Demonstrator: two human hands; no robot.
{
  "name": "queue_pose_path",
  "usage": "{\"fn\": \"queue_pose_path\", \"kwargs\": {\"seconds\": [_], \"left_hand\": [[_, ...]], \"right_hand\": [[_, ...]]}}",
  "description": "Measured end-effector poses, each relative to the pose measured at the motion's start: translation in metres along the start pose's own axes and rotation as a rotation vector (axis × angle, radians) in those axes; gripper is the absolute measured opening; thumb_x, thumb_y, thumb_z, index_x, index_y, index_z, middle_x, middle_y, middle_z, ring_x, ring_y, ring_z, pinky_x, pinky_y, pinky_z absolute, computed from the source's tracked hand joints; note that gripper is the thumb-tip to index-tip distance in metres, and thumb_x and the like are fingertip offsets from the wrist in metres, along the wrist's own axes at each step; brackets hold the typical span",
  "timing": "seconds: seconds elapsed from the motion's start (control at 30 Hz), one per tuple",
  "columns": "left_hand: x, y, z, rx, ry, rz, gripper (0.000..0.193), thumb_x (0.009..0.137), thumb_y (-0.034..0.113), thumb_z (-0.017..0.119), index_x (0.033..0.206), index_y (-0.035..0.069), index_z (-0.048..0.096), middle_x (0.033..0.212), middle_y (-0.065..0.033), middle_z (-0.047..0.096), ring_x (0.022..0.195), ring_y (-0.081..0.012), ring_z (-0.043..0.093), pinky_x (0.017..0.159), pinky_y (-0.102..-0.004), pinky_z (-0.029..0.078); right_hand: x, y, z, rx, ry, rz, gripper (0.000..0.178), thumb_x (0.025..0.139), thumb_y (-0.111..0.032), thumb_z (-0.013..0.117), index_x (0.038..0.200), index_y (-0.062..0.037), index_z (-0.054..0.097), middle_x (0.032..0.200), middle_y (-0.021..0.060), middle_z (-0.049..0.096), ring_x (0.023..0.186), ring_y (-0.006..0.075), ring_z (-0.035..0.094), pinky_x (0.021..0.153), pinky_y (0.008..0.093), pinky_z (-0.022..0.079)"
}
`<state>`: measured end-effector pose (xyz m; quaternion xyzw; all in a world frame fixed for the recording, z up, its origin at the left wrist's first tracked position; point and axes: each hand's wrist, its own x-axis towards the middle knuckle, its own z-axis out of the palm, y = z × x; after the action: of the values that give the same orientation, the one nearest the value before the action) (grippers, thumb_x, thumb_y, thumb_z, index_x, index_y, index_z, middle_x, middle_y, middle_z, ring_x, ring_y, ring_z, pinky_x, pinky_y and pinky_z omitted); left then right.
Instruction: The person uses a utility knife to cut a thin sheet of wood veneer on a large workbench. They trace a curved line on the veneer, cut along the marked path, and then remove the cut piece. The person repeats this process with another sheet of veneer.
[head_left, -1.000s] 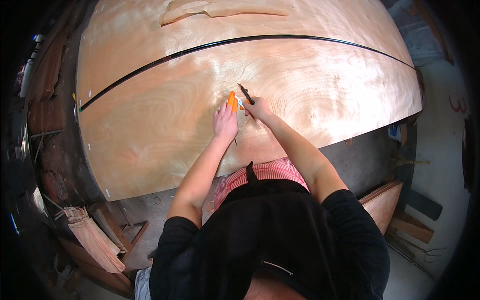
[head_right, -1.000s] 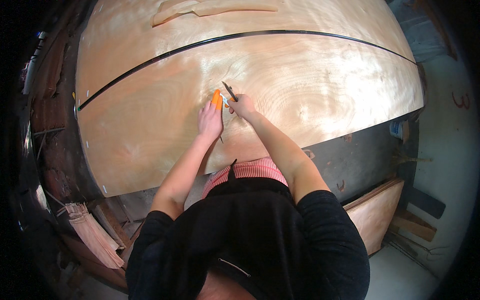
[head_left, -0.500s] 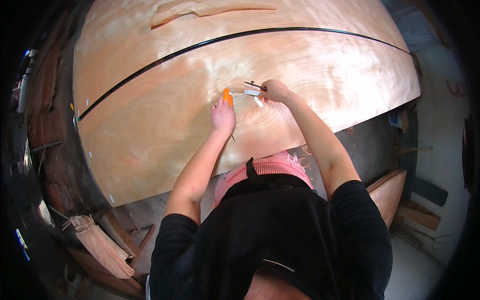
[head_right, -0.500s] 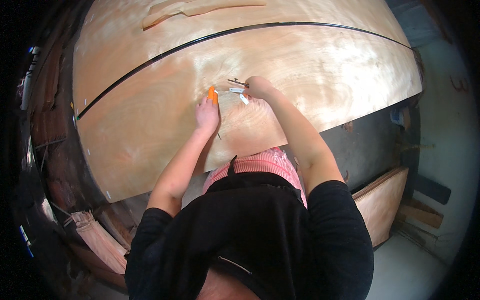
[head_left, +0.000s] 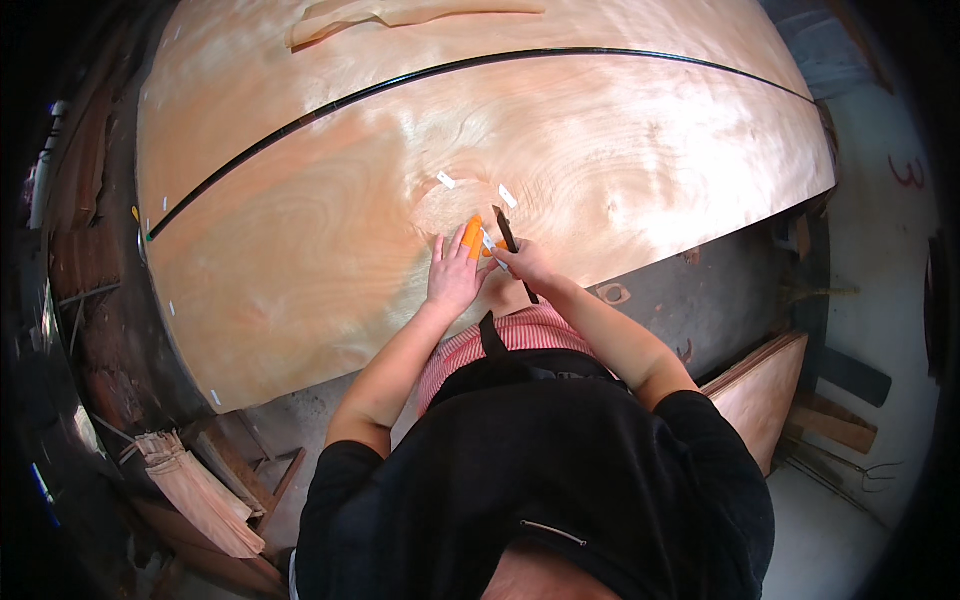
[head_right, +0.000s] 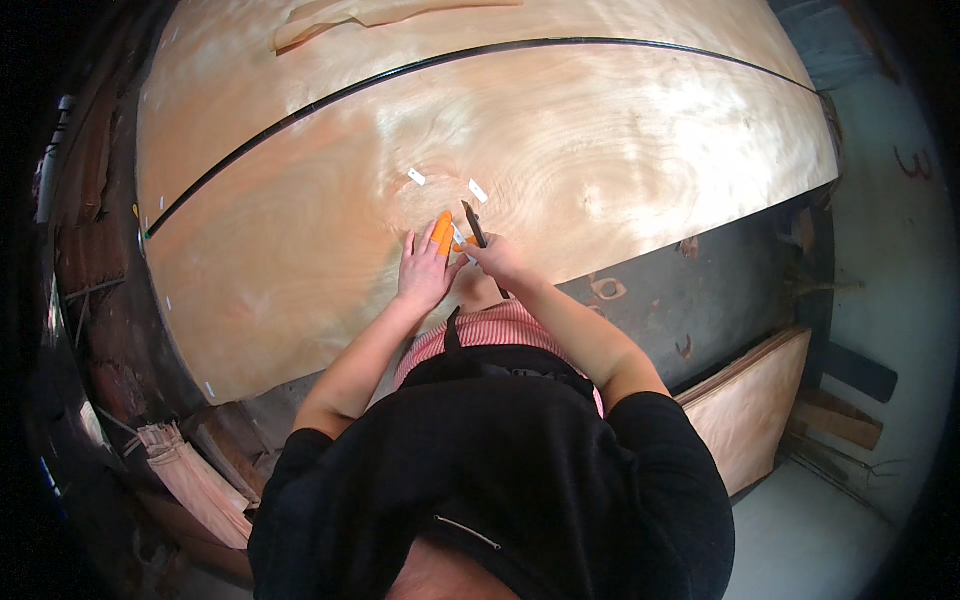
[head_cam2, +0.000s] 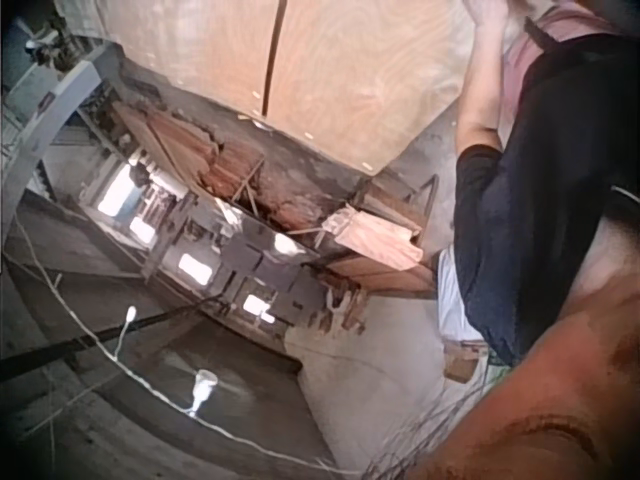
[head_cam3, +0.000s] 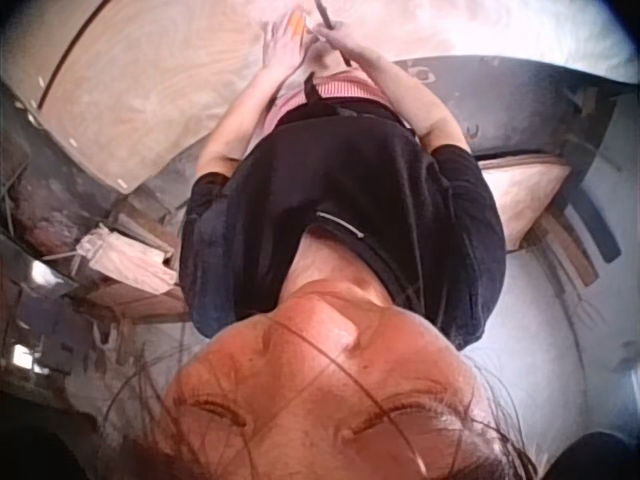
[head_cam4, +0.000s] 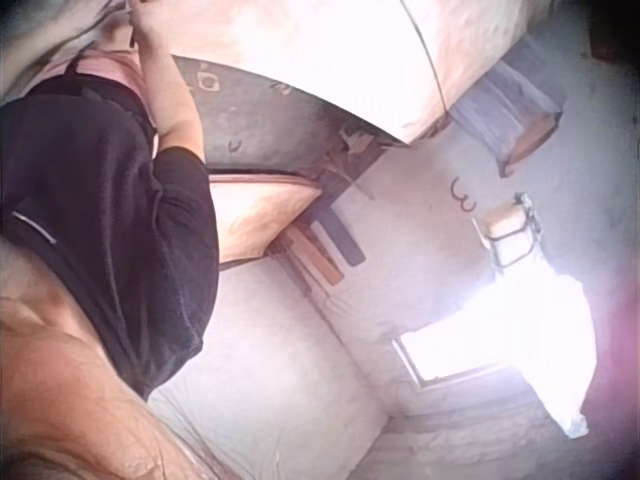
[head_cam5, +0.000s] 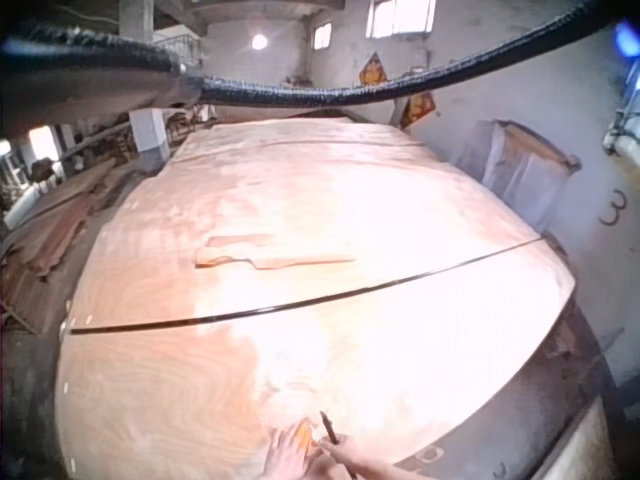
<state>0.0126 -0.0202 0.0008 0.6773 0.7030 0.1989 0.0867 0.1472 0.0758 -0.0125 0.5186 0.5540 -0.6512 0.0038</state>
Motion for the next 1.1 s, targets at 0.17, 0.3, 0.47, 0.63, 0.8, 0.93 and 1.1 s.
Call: {"fn": "queue_pose_path", "kwargs": {"seconds": [0.17, 0.3, 0.47, 0.63, 0.8, 0.93, 1.1], "left_hand": [[0.000, 0.002, -0.004, 0.124, -0.173, -0.009, 0.055, 0.071, 0.031, 0.058, 0.113, -0.003, 0.046, 0.122, -0.0137, 0.039, 0.119, -0.0239, 0.030, 0.099, -0.0469, 0.019], [0.001, 0.000, -0.005, 0.048, -0.112, -0.009, 0.054, 0.072, 0.030, 0.058, 0.114, -0.001, 0.046, 0.121, -0.0141, 0.039, 0.120, -0.0248, 0.029, 0.098, -0.0476, 0.021], [-0.008, -0.027, -0.011, -0.058, 0.036, -0.120, 0.053, 0.072, 0.027, 0.058, 0.116, 0.001, 0.044, 0.123, -0.0126, 0.037, 0.121, -0.0237, 0.028, 0.099, -0.0462, 0.021], [-0.027, -0.049, -0.033, 0.017, 0.031, -0.168, 0.051, 0.071, 0.025, 0.059, 0.114, 0.000, 0.045, 0.122, -0.0130, 0.039, 0.120, -0.0252, 0.029, 0.098, -0.0476, 0.021], [-0.035, -0.056, -0.035, -0.006, 0.059, -0.211, 0.049, 0.070, 0.022, 0.059, 0.112, -0.001, 0.045, 0.121, -0.0139, 0.040, 0.119, -0.0266, 0.031, 0.098, -0.0474, 0.021], [-0.038, -0.064, -0.038, -0.074, 0.164, -0.265, 0.047, 0.071, 0.020, 0.058, 0.111, -0.001, 0.045, 0.121, -0.0144, 0.040, 0.116, -0.0278, 0.034, 0.097, -0.0457, 0.023], [-0.022, -0.072, -0.040, -0.015, 0.133, -0.207, 0.046, 0.076, 0.025, 0.054, 0.114, 0.001, 0.044, 0.128, -0.0130, 0.033, 0.119, -0.0277, 0.030, 0.098, -0.0455, 0.021]], "right_hand": [[0.014, -0.038, -0.039, -0.465, -0.168, -0.097, 0.017, 0.075, -0.018, 0.057, 0.079, -0.0019, 0.060, 0.059, 0.0030, 0.059, 0.049, 0.0087, 0.051, 0.046, 0.0229, 0.040], [0.020, -0.050, -0.071, -0.412, -0.219, -0.084, 0.016, 0.077, -0.017, 0.053, 0.084, -0.0050, 0.061, 0.062, 0.0004, 0.059, 0.053, 0.0085, 0.048, 0.049, 0.0228, 0.037], [0.011, -0.046, -0.038, -0.169, -0.222, -0.135, 0.022, 0.083, -0.018, 0.049, 0.099, -0.0065, 0.059, 0.066, -0.0032, 0.057, 0.050, 0.0022, 0.039, 0.045, 0.0162, 0.031], [0.029, -0.062, 0.029, -0.087, -0.248, -0.258, 0.020, 0.082, -0.017, 0.051, 0.095, -0.0031, 0.054, 0.065, -0.0002, 0.056, 0.052, 0.0056, 0.044, 0.047, 0.0192, 0.035], [0.039, -0.080, 0.075, -0.026, -0.090, -0.279, 0.022, 0.079, -0.014, 0.050, 0.096, -0.0002, 0.046, 0.066, 0.0046, 0.058, 0.065, 0.0119, 0.055, 0.061, 0.0248, 0.043], [0.048, -0.073, 0.091, -0.161, 0.019, -0.349, 0.026, 0.078, -0.012, 0.049, 0.099, 0.0013, 0.042, 0.066, 0.0082, 0.061, 0.066, 0.0197, 0.059, 0.063, 0.0292, 0.045], [0.064, -0.060, 0.098, -0.295, 0.122, -0.321, 0.032, 0.075, -0.009, 0.053, 0.104, -0.0011, 0.042, 0.078, 0.0112, 0.061, 0.076, 0.0203, 0.059, 0.066, 0.0307, 0.047]]}}
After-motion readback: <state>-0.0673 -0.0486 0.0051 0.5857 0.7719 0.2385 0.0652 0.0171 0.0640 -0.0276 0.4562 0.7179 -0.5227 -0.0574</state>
